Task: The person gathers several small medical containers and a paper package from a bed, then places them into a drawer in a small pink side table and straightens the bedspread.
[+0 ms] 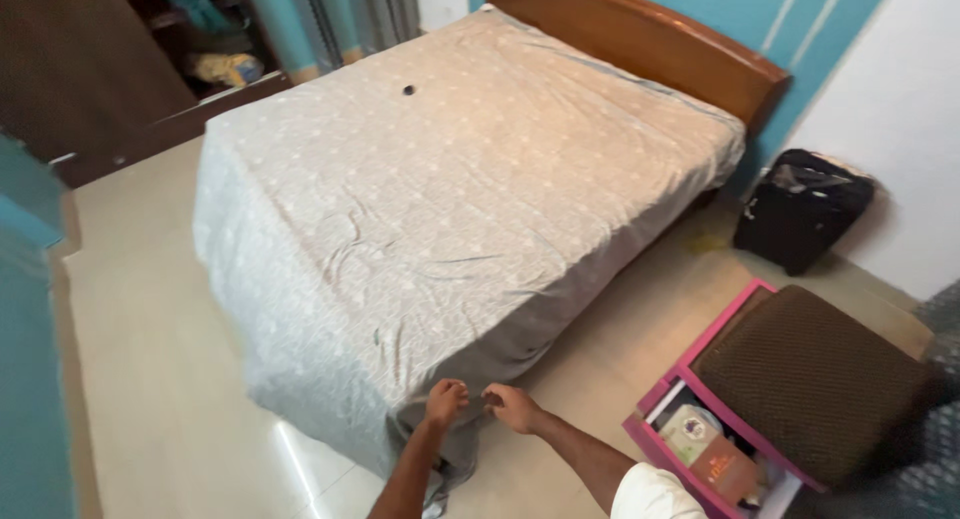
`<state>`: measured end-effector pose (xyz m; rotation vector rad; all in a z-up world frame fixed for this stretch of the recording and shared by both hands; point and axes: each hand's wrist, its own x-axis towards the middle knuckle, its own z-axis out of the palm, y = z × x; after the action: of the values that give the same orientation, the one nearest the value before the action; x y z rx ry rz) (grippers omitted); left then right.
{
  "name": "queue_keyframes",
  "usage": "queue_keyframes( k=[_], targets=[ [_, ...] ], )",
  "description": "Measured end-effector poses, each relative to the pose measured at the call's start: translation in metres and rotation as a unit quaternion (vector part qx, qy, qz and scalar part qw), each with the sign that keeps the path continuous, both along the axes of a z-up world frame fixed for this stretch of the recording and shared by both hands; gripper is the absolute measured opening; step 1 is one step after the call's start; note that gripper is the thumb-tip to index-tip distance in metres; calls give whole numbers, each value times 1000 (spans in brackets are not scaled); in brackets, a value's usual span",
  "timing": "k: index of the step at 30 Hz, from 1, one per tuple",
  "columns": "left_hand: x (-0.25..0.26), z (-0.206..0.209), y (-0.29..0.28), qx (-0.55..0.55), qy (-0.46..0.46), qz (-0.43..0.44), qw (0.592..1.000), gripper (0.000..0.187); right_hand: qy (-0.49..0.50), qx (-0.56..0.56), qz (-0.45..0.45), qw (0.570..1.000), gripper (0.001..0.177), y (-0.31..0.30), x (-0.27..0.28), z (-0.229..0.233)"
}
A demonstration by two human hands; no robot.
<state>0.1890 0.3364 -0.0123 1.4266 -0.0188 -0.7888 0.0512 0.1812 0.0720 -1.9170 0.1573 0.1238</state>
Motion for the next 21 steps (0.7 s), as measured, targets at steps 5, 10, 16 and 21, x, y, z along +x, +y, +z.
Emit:
queue_keyframes(
  k=[5, 10, 16, 21],
  targets=[
    [0, 63, 56, 79, 0, 28, 996, 23, -9, 64, 18, 998, 25, 45, 35, -1],
    [4, 89, 99, 40, -43, 61, 996, 26, 3, 2, 14, 1000, 27, 76, 59, -4],
    [17, 88, 122, 90, -15, 69, 993, 27, -15, 30, 38, 999, 28, 98, 82, -4],
    [30, 86, 123, 120, -9, 62, 991, 29, -46, 46, 69, 995, 26, 106, 104, -4]
  ],
)
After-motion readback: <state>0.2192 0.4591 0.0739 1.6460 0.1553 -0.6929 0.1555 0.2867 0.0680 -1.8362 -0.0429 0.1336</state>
